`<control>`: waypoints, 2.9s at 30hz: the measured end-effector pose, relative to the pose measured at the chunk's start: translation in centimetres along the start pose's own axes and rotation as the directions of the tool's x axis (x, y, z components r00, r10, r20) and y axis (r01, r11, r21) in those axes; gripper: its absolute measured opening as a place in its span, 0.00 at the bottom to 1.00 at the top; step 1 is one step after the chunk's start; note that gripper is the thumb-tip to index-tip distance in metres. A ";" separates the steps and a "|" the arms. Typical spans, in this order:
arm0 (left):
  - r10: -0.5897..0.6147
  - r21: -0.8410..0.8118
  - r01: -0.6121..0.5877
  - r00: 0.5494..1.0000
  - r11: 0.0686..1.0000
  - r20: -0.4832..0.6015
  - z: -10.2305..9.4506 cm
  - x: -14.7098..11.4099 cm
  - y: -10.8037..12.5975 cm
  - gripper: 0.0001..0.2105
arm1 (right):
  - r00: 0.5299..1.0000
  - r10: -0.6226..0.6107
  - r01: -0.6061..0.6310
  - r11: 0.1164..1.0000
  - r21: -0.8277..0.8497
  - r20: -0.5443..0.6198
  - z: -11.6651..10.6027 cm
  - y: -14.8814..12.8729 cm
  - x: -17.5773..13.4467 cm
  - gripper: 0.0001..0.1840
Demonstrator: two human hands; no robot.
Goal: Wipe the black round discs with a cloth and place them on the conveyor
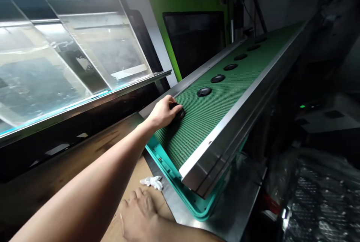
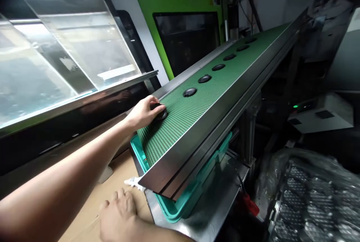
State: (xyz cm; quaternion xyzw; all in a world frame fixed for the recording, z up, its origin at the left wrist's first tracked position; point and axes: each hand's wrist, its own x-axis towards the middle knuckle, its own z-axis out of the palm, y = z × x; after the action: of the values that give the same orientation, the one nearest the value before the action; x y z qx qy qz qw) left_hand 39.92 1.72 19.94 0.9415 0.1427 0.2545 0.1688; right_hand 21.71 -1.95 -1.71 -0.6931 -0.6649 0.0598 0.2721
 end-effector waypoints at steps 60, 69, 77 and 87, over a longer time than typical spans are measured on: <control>-0.814 -0.943 -0.160 0.560 -0.291 0.156 0.6 -37.1 -14.9 0.13 | 0.952 -0.067 0.137 0.966 0.220 -0.299 -2.4 -1.4 -1.2 0.27; -0.786 -0.964 -0.123 0.607 -0.236 0.115 1.2 -36.9 -14.4 0.11 | 0.981 -0.193 0.193 0.977 0.087 0.001 -1.2 -2.6 -2.2 0.14; -0.819 -0.980 -0.099 0.568 -0.172 0.086 1.1 -36.9 -13.5 0.13 | 0.917 -0.356 0.363 0.932 -0.006 0.181 -3.0 -2.2 -2.2 0.09; -0.832 -0.979 -0.134 0.551 -0.153 0.055 1.6 -36.5 -13.3 0.11 | 0.968 -0.245 0.251 0.958 -0.139 0.055 -2.7 -2.7 -2.1 0.14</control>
State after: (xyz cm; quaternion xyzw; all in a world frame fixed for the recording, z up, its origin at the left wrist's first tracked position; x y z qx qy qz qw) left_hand 8.00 0.37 -2.26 0.2652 0.2619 0.5139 0.7726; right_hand 20.30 -4.80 1.22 -0.6210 -0.7540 -0.0104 0.2139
